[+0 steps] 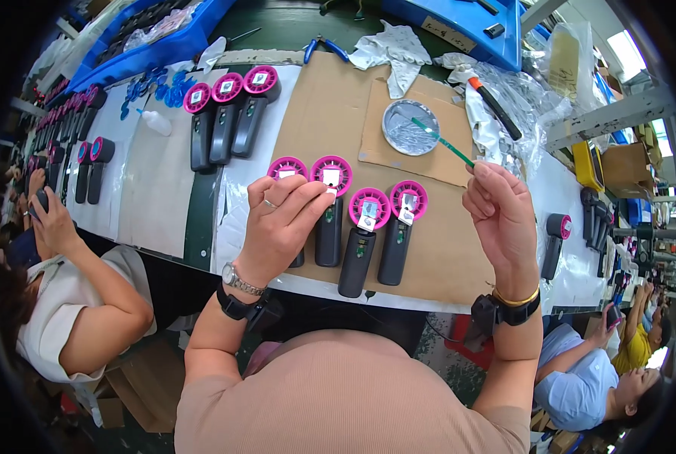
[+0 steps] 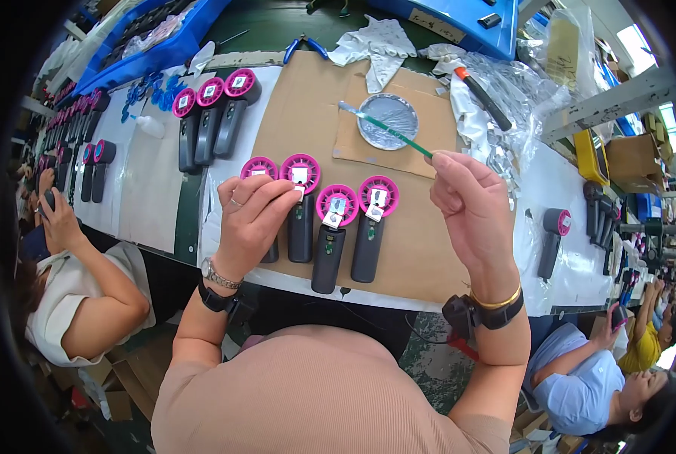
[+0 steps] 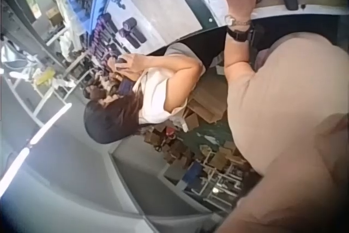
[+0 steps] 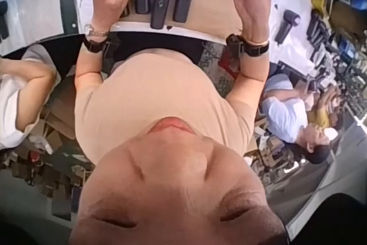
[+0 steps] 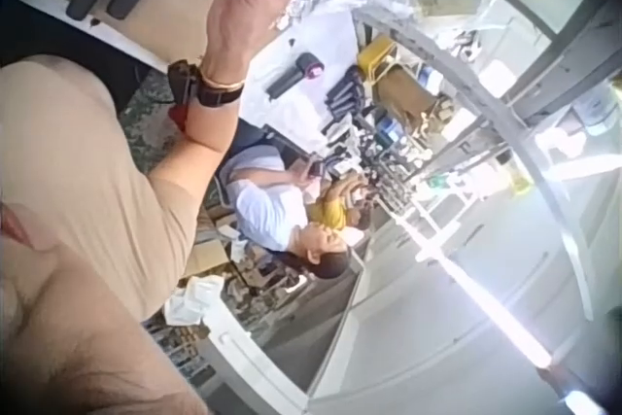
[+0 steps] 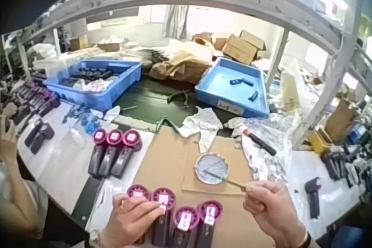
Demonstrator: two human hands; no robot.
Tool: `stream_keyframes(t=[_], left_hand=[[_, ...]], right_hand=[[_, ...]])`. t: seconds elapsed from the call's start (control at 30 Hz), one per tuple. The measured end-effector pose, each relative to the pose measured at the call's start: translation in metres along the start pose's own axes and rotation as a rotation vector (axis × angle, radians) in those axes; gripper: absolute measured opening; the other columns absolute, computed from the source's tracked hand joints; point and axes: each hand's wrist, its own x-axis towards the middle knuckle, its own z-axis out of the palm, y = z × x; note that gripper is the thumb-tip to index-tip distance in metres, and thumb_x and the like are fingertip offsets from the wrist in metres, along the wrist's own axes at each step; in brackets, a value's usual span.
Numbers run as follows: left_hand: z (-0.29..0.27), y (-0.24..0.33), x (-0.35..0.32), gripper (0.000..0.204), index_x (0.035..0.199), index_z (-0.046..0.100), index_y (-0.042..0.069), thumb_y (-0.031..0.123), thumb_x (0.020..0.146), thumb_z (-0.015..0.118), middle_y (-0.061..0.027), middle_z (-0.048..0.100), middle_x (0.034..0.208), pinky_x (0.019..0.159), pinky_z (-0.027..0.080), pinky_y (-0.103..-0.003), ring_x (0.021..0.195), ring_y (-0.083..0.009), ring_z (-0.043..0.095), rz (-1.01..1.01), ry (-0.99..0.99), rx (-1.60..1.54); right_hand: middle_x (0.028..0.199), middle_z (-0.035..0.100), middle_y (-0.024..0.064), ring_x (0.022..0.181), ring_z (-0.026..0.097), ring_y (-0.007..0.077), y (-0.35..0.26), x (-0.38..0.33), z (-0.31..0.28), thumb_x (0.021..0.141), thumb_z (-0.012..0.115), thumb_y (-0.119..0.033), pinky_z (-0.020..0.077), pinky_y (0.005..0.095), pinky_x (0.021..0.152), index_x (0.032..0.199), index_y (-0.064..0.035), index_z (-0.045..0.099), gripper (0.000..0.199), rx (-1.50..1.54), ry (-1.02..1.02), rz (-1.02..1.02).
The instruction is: Apply sealant and assemble plastic components of a handheld device on a factory production line.
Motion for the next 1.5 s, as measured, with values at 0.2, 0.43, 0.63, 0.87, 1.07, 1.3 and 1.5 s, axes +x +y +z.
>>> stream_keyframes(t=[0.2,0.43,0.63,0.87,1.07,1.3,1.5], left_hand=[[0.000,0.000,-0.004,0.033,0.122,0.080,0.014,0.015,0.089,0.076,0.0017,0.071,0.120,0.110,0.036,-0.044,0.119,-0.0172,0.065,-0.005,0.030,0.018],[-0.002,0.000,-0.006,0.032,0.119,0.080,0.014,0.016,0.088,0.075,0.0024,0.070,0.118,0.109,0.035,-0.044,0.118,-0.0164,0.064,-0.003,0.028,0.009],[-0.004,0.000,-0.003,0.032,0.116,0.081,0.014,0.010,0.085,0.083,0.0028,0.073,0.113,0.101,0.035,-0.043,0.113,-0.0181,0.066,-0.018,0.050,-0.016],[-0.003,0.000,-0.002,0.028,0.112,0.079,0.015,0.009,0.086,0.083,0.0032,0.072,0.110,0.102,0.034,-0.043,0.112,-0.0179,0.066,-0.030,0.062,-0.025],[-0.005,-0.002,-0.001,0.028,0.112,0.079,0.015,0.009,0.085,0.083,0.0035,0.072,0.109,0.103,0.033,-0.044,0.111,-0.0172,0.067,-0.028,0.050,-0.055],[-0.005,-0.005,-0.001,0.028,0.112,0.079,0.016,0.010,0.084,0.085,0.0037,0.072,0.108,0.104,0.031,-0.044,0.109,-0.0168,0.067,-0.015,0.058,-0.032],[-0.001,-0.006,-0.001,0.021,0.109,0.077,0.018,0.015,0.088,0.082,0.0054,0.071,0.109,0.106,0.031,-0.044,0.111,-0.0148,0.067,-0.037,0.108,0.000]], right_hand=[[0.075,0.053,-0.0050,0.065,0.039,0.0052,0.006,-0.011,0.017,0.110,0.071,-0.010,0.0294,0.0243,0.061,0.118,0.0064,0.078,0.020,-0.052,-0.050,0.028],[0.083,0.063,-0.0054,0.069,0.045,0.0041,0.025,-0.017,0.032,0.107,0.075,-0.006,0.0322,0.0239,0.063,0.117,0.0056,0.081,0.016,-0.326,0.001,-0.006],[0.085,0.065,-0.0027,0.071,0.054,0.0059,0.034,-0.023,0.047,0.101,0.079,0.001,0.0420,0.0263,0.064,0.114,0.0055,0.082,0.014,-0.679,-0.071,-0.253],[0.085,0.062,0.0058,0.071,0.062,0.0166,0.044,-0.017,0.049,0.086,0.085,0.009,0.0486,0.0332,0.063,0.112,0.0040,0.081,0.027,-1.203,-0.288,-0.924],[0.089,0.057,0.0059,0.072,0.060,0.0208,0.038,-0.024,0.055,0.076,0.085,0.013,0.0462,0.0361,0.061,0.116,0.0055,0.078,0.041,-1.427,-0.540,-1.125],[0.086,0.053,0.0055,0.070,0.059,0.0203,0.034,-0.030,0.050,0.073,0.087,0.013,0.0449,0.0368,0.060,0.114,0.0068,0.078,0.042,-1.396,-0.493,-1.179],[0.083,0.050,0.0048,0.067,0.056,0.0195,0.040,-0.029,0.048,0.074,0.089,0.012,0.0426,0.0365,0.058,0.111,0.0064,0.078,0.039,-1.290,-0.480,-1.147]])
